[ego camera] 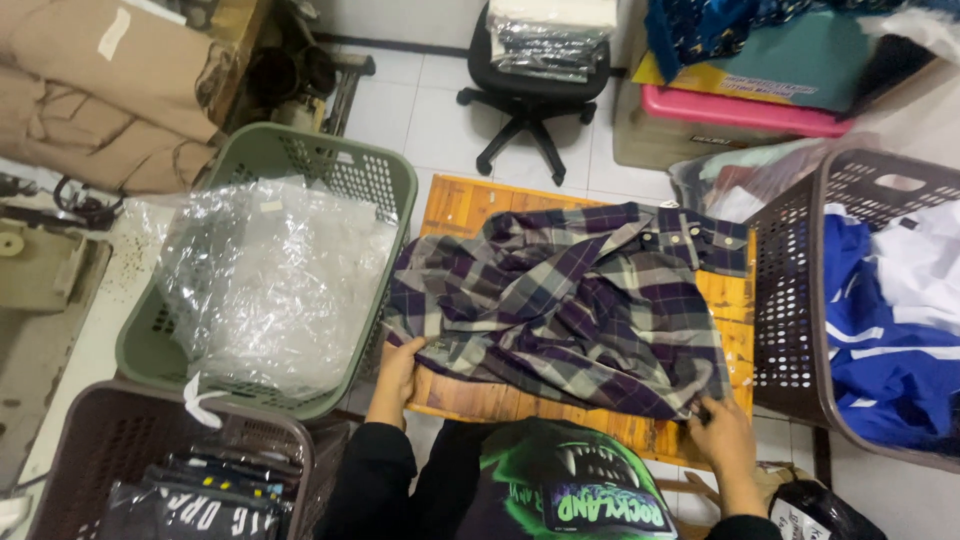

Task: Folding a plaid shirt on a wooden table and placing it into a plastic bag for packaging.

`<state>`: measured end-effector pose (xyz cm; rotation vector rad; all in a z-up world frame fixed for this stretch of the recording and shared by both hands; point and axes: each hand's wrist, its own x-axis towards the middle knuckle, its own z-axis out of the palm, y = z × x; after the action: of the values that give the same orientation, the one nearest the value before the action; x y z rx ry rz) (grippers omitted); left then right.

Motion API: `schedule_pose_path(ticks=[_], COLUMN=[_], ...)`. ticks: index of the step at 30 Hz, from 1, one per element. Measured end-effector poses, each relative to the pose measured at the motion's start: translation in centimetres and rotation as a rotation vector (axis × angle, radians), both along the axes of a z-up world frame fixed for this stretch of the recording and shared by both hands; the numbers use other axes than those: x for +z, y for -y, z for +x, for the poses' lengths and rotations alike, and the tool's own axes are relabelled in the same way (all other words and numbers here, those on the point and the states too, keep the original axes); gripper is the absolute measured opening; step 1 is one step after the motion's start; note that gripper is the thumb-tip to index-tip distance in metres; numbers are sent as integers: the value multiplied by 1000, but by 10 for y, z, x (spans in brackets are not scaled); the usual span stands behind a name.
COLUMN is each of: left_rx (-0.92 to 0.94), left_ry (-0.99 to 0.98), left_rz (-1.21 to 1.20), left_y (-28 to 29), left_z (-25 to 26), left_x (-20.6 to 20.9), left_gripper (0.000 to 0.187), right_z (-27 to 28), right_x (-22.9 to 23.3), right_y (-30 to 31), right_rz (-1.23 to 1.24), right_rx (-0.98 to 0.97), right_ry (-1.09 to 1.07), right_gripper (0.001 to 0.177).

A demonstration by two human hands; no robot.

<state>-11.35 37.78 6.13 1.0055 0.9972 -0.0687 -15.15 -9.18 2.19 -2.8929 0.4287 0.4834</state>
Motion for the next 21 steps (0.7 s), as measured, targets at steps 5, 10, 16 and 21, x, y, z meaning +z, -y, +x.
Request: schedule_pose_path(ticks=[5,10,16,21], left_rx=[32,44,69,212], left_ry=[135,313,397,498], left_rz=[-153,-295,-317,-417], left_y=[-2,12,23,-2], left_z=[-11,-16,-18,-17], left_x=[-7,-28,-32,-4], left_gripper=[40,40,51,47], right_z=[-3,18,22,22], right_x=[30,74,45,70], right_y=[-29,-101,-124,-85], right_rz=[-22,102,97,644], right_rx=[22,345,834,404], right_ry=[92,321,366,-25], right_gripper=[41,74,18,26])
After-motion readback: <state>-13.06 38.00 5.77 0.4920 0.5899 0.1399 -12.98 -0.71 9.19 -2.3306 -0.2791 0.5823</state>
